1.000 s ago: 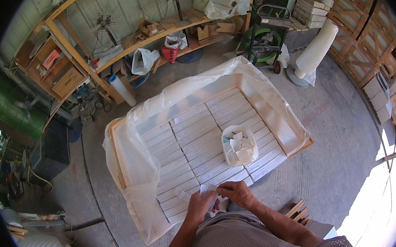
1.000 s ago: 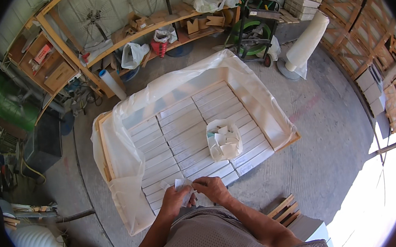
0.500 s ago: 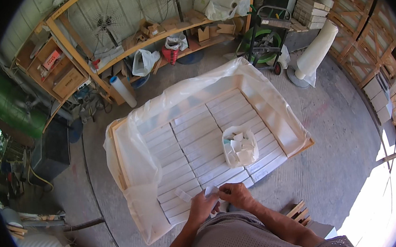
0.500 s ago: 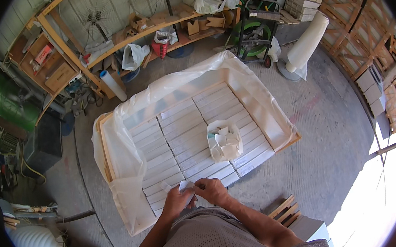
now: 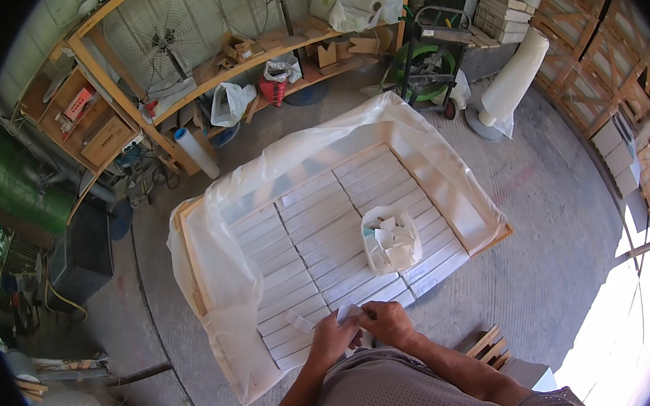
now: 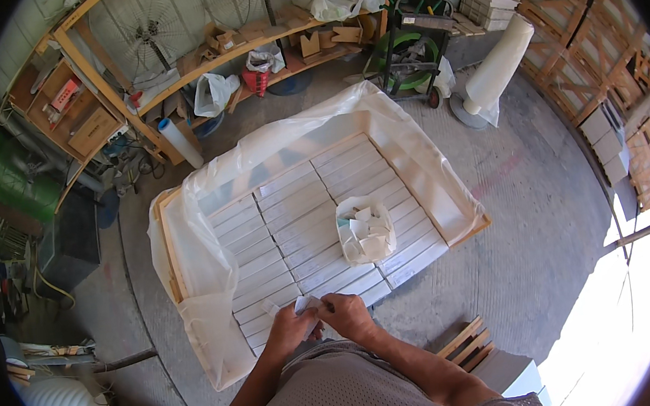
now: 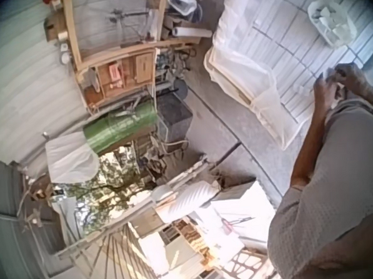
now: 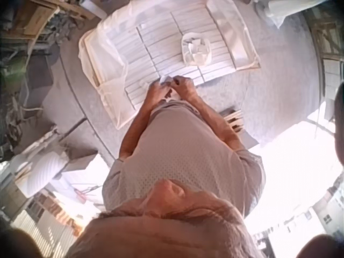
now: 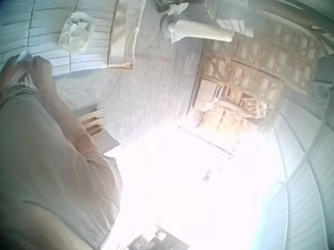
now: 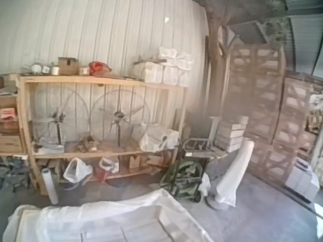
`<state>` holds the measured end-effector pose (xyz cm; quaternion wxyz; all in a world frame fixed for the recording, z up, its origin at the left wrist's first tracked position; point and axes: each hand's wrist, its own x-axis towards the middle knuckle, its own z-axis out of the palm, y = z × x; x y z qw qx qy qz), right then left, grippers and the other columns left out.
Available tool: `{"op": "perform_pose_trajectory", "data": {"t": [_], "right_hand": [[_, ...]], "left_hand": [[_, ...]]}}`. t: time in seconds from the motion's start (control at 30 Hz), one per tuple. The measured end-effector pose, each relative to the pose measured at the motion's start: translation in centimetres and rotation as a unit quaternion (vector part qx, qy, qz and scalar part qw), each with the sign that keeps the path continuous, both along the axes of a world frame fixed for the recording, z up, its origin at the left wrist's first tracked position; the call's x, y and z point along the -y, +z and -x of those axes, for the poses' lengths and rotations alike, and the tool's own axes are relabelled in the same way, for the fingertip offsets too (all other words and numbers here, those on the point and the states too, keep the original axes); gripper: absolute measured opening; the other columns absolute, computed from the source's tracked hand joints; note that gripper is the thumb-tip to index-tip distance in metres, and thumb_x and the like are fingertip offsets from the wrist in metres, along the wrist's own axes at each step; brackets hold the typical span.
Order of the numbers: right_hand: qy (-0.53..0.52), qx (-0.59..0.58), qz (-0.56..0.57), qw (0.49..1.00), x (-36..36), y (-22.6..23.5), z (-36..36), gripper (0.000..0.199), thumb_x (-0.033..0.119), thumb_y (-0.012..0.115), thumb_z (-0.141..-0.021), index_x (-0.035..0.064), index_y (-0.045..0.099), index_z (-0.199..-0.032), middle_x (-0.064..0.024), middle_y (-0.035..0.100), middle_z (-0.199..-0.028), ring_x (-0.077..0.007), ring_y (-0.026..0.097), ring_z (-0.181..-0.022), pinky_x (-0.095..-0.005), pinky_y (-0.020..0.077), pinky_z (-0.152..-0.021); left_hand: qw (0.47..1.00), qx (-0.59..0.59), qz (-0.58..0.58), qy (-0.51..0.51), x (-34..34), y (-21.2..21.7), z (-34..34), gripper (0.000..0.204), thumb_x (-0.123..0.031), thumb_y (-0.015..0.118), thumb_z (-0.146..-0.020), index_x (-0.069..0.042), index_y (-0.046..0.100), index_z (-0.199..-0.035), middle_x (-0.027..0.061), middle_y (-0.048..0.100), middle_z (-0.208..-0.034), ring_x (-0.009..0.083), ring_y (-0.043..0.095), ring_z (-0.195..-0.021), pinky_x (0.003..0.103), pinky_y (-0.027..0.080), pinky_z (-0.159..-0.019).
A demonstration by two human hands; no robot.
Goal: The person repeatedly picks small white labels from a container and places them onto a grid of white rectangular blocks arranged on a wooden pallet. The person handles the labels one at a time, smoothing them onto the blocks.
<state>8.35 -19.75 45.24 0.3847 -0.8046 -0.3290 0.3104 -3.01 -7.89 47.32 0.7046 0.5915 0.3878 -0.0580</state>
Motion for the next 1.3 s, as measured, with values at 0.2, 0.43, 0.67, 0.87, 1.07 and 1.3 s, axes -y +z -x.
{"op": "perform_pose_trajectory", "data": {"t": [0.2,0.43,0.67,0.87,1.07,1.3], "right_hand": [[-0.035,-0.169,0.005,0.985,0.0,2.5,-0.9,0.024,0.017,0.062,-0.085,0.001,0.069,-0.102,-0.0128,0.071,-0.083,-0.0206,0.069,-0.072,-0.0315,0.0543,-0.069],[-0.033,0.012,-0.116,0.993,0.3,2.4,0.0,0.018,0.014,0.066,-0.085,0.0033,0.068,-0.099,-0.0115,0.069,-0.089,-0.0247,0.069,-0.076,-0.0327,0.0545,-0.068],[-0.021,0.03,-0.082,0.996,-0.1,2.5,0.2,0.017,0.015,0.069,-0.084,0.0024,0.068,-0.096,-0.0113,0.068,-0.088,-0.0256,0.068,-0.077,-0.033,0.0545,-0.071],[-0.061,-0.155,-0.029,0.986,0.2,2.4,-1.1,0.026,0.02,0.068,-0.086,-0.0028,0.068,-0.098,-0.012,0.071,-0.088,-0.0165,0.068,-0.077,-0.0295,0.0529,-0.072],[-0.166,-0.254,-0.079,0.95,1.2,-1.7,-1.9,0.024,0.017,0.065,-0.089,-0.0014,0.067,-0.103,-0.0074,0.069,-0.085,-0.0117,0.063,-0.078,-0.0258,0.0509,-0.071],[-0.045,-0.228,0.023,0.972,1.5,-0.6,-3.1,0.028,0.023,0.062,-0.092,-0.0014,0.067,-0.105,-0.0088,0.069,-0.088,-0.0131,0.064,-0.079,-0.0272,0.0523,-0.073]], "left_hand": [[0.991,0.015,0.13,0.035,-1.0,1.2,0.2,0.023,-0.017,0.056,-0.089,0.004,0.063,-0.094,0.0112,0.066,-0.072,0.0184,0.065,-0.06,0.03,0.051,-0.055],[0.978,0.036,0.171,0.111,-0.9,0.3,0.7,0.03,-0.019,0.058,-0.088,0.009,0.063,-0.096,0.0161,0.068,-0.076,0.0232,0.068,-0.063,0.032,0.052,-0.055],[0.992,0.051,0.07,0.095,0.4,0.9,0.6,0.034,-0.022,0.054,-0.094,0.009,0.063,-0.105,0.0143,0.069,-0.084,0.0196,0.068,-0.07,0.029,0.052,-0.061],[0.996,0.07,0.034,0.048,0.6,-0.1,1.2,0.036,-0.025,0.048,-0.099,0.007,0.061,-0.109,0.0131,0.068,-0.091,0.0183,0.067,-0.077,0.029,0.053,-0.066],[0.952,0.118,0.211,0.186,0.1,-1.2,0.7,0.04,-0.029,0.047,-0.099,0.007,0.058,-0.112,0.0166,0.066,-0.095,0.0238,0.066,-0.077,0.034,0.053,-0.07],[0.97,0.129,0.187,0.087,1.2,-3.9,-0.9,0.021,-0.021,0.061,-0.09,0.0,0.062,-0.091,0.0066,0.061,-0.073,0.0155,0.057,-0.061,0.029,0.043,-0.055]]}}
